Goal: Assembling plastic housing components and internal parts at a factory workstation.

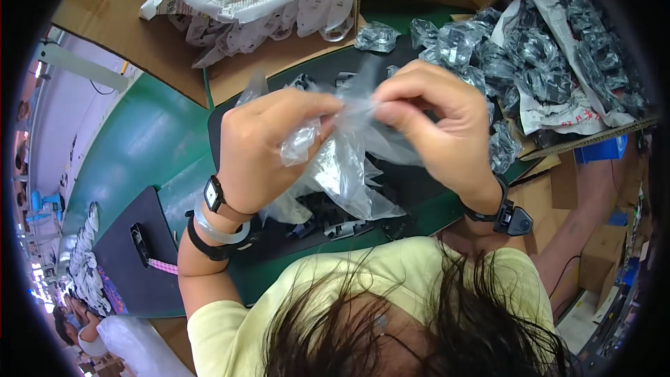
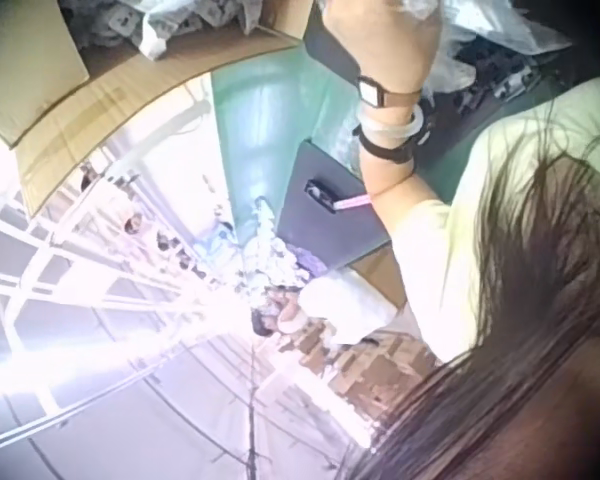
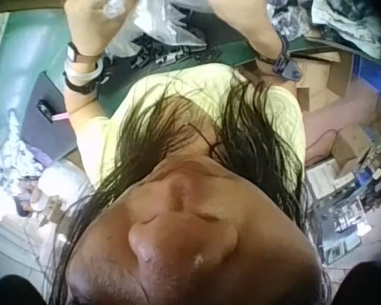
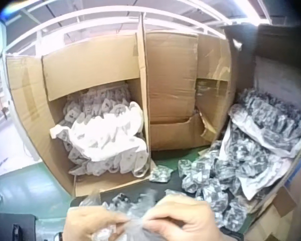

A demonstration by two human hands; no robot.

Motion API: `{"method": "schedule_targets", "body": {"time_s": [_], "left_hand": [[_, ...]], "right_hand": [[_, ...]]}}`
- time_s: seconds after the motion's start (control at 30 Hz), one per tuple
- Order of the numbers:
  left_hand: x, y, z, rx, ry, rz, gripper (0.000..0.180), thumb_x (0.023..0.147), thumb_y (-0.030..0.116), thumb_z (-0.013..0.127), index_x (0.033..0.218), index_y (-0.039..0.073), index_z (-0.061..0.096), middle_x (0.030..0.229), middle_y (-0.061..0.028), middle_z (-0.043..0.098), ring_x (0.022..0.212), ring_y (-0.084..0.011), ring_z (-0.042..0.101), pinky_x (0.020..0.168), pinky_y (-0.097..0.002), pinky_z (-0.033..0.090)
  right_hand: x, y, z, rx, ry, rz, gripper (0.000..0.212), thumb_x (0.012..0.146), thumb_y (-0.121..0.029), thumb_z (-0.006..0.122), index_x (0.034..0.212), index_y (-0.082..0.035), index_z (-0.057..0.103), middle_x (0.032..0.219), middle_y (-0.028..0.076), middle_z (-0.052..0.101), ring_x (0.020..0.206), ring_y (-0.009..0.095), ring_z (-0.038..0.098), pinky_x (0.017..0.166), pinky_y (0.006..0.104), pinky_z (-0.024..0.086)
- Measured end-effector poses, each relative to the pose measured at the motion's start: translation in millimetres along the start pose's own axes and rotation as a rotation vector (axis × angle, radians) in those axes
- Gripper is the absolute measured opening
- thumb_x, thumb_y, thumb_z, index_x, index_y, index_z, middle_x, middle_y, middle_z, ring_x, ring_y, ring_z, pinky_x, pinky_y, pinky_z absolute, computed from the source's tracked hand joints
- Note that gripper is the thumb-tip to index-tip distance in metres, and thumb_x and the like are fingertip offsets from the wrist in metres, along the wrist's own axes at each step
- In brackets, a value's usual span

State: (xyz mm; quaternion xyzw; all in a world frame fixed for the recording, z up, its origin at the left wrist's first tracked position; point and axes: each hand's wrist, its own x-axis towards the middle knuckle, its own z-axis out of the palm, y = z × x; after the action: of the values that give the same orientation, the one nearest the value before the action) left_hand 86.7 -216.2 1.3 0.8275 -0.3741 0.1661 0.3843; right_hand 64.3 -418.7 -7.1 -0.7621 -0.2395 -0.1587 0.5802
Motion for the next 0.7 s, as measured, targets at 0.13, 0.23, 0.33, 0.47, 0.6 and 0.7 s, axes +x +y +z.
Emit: {"method": "schedule_targets", "body": {"time_s": [0.13, 0.23, 0.33, 0.47, 0.6, 0.7], "left_hand": [[-5.3, -10.8, 0.8, 0.051, -0.176, -0.082, 0.013, 0.073, 0.005, 0.068, 0.085, 0.001, 0.064, 0.074, -0.0118, 0.063, 0.066, -0.0248, 0.061, 0.064, -0.0298, 0.047], [-2.7, -14.5, -8.3, 0.042, -0.269, -0.227, 0.014, 0.075, 0.007, 0.068, 0.087, 0.000, 0.063, 0.076, -0.0102, 0.064, 0.070, -0.0222, 0.062, 0.069, -0.0292, 0.048], [-0.1, -11.1, -14.7, -0.107, -0.231, -0.306, 0.033, 0.076, 0.011, 0.069, 0.105, 0.000, 0.059, 0.096, -0.0085, 0.063, 0.082, -0.0147, 0.059, 0.077, -0.0276, 0.046], [3.1, -8.8, -24.2, -0.144, -0.248, -0.332, 0.053, 0.074, 0.013, 0.071, 0.122, 0.003, 0.052, 0.115, -0.0075, 0.059, 0.094, -0.0126, 0.055, 0.083, -0.0263, 0.043], [-2.4, -17.0, -24.4, -0.157, -0.182, -0.235, 0.057, 0.072, 0.016, 0.073, 0.124, 0.006, 0.052, 0.109, -0.0118, 0.061, 0.088, -0.0174, 0.057, 0.080, -0.0280, 0.045], [0.9, -4.9, -14.6, -0.304, -0.103, -0.243, 0.042, 0.074, 0.016, 0.072, 0.112, 0.005, 0.058, 0.089, -0.0138, 0.063, 0.074, -0.0183, 0.058, 0.073, -0.0279, 0.046]], "right_hand": [[1.7, -1.3, -3.2, 0.194, 0.005, 0.102, 0.007, 0.084, -0.006, 0.062, 0.088, 0.000, 0.059, 0.074, -0.001, 0.054, 0.068, 0.006, 0.049, 0.061, 0.0198, 0.040], [11.9, 5.6, -13.9, 0.316, -0.007, 0.225, 0.011, 0.089, -0.012, 0.058, 0.090, -0.001, 0.055, 0.076, -0.005, 0.052, 0.069, 0.001, 0.045, 0.059, 0.0151, 0.035], [24.7, 1.1, -21.7, 0.280, -0.103, 0.258, 0.014, 0.087, -0.015, 0.062, 0.091, -0.002, 0.057, 0.078, -0.005, 0.054, 0.067, 0.000, 0.046, 0.058, 0.0150, 0.035], [49.1, 19.6, -27.0, 0.409, -0.417, 0.455, 0.017, 0.085, -0.020, 0.065, 0.091, -0.004, 0.062, 0.076, -0.006, 0.057, 0.065, -0.001, 0.046, 0.054, 0.0140, 0.034], [47.6, 8.6, -25.0, 0.335, -0.357, 0.354, 0.018, 0.085, -0.021, 0.066, 0.088, -0.003, 0.063, 0.072, -0.007, 0.057, 0.059, -0.003, 0.045, 0.048, 0.0136, 0.033], [43.6, 5.9, -11.8, 0.370, -0.251, 0.278, 0.016, 0.086, -0.018, 0.065, 0.089, -0.003, 0.062, 0.072, -0.006, 0.057, 0.060, -0.002, 0.046, 0.050, 0.0135, 0.033]]}}
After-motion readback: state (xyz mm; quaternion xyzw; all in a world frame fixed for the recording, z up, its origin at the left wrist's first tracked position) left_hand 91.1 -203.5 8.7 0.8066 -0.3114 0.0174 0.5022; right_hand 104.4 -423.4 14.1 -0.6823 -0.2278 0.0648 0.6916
